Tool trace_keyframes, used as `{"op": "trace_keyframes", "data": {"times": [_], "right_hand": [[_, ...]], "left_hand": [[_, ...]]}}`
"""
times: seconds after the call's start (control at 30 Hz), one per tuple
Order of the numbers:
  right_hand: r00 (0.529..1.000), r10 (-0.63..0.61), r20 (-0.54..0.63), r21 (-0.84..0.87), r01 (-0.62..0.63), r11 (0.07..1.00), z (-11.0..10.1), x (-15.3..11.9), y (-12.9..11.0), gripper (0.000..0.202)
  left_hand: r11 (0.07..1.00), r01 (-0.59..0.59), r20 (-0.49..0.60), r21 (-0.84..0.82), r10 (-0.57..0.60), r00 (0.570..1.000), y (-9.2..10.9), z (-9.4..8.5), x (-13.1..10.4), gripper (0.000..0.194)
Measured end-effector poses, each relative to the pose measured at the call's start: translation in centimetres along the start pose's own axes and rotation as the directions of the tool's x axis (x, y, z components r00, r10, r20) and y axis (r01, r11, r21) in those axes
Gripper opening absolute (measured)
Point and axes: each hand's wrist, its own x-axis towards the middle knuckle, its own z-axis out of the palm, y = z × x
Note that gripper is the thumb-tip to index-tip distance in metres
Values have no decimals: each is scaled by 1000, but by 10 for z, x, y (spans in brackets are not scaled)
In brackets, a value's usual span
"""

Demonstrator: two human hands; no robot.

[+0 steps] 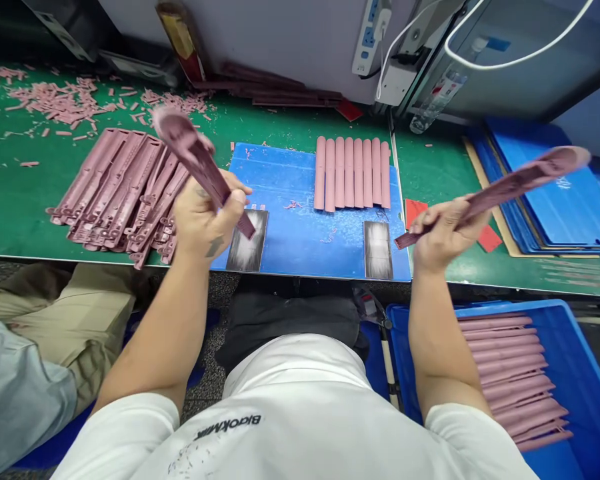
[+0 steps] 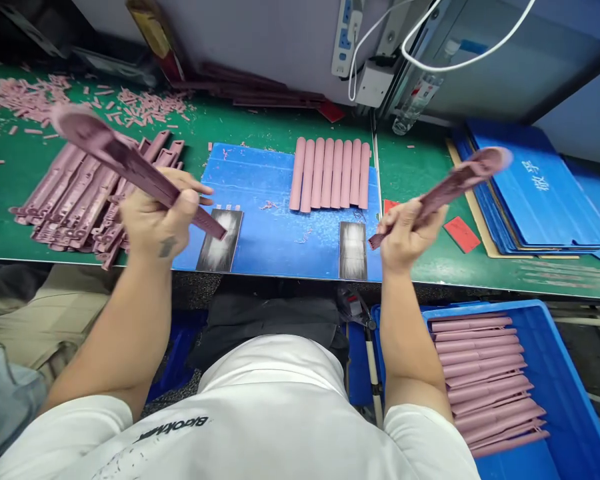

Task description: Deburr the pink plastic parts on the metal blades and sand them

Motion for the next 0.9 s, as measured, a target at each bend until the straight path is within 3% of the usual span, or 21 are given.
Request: {"op": "trace_keyframes", "data": {"times": [0.07,0.13,0.27,0.43,0.5,0.6,0.67,0.77,0.9], "right_hand": [[994,88,68,42,-91,995,7,-10,5,60],[978,174,117,49,-181,982,4,-13,12,70],[936,327,130,79,-339,938,-10,-3,21,79],[881,420,218,68,-443,894,-1,-17,8,79],[876,410,253,39,-433,901,9,-22,7,80],[918,344,196,47,-359,932,22,-18,16,82],[923,340,180,50,-354,934,23,-13,24,81],[914,364,180,8,-371,929,22,-9,33,80],[958,268,100,40,-273,961,25,-8,37,80]], "left_hand": [[981,62,69,-185,-50,996,-18,10,-5,58],[962,101,69,-252,-86,994,-27,15,-11,62],[965,101,-24,-242,-110,994,-27,20,-4,73],[937,283,90,-203,-270,959,-21,28,2,74],[944,289,53,-157,-284,957,-23,34,3,73],[969,199,-62,-149,-210,976,-32,41,7,77],[960,197,-117,-197,-223,968,-36,42,8,83],[943,282,-93,-177,-301,949,-33,39,7,84],[974,193,-107,-120,-206,973,-25,41,7,80]]}}
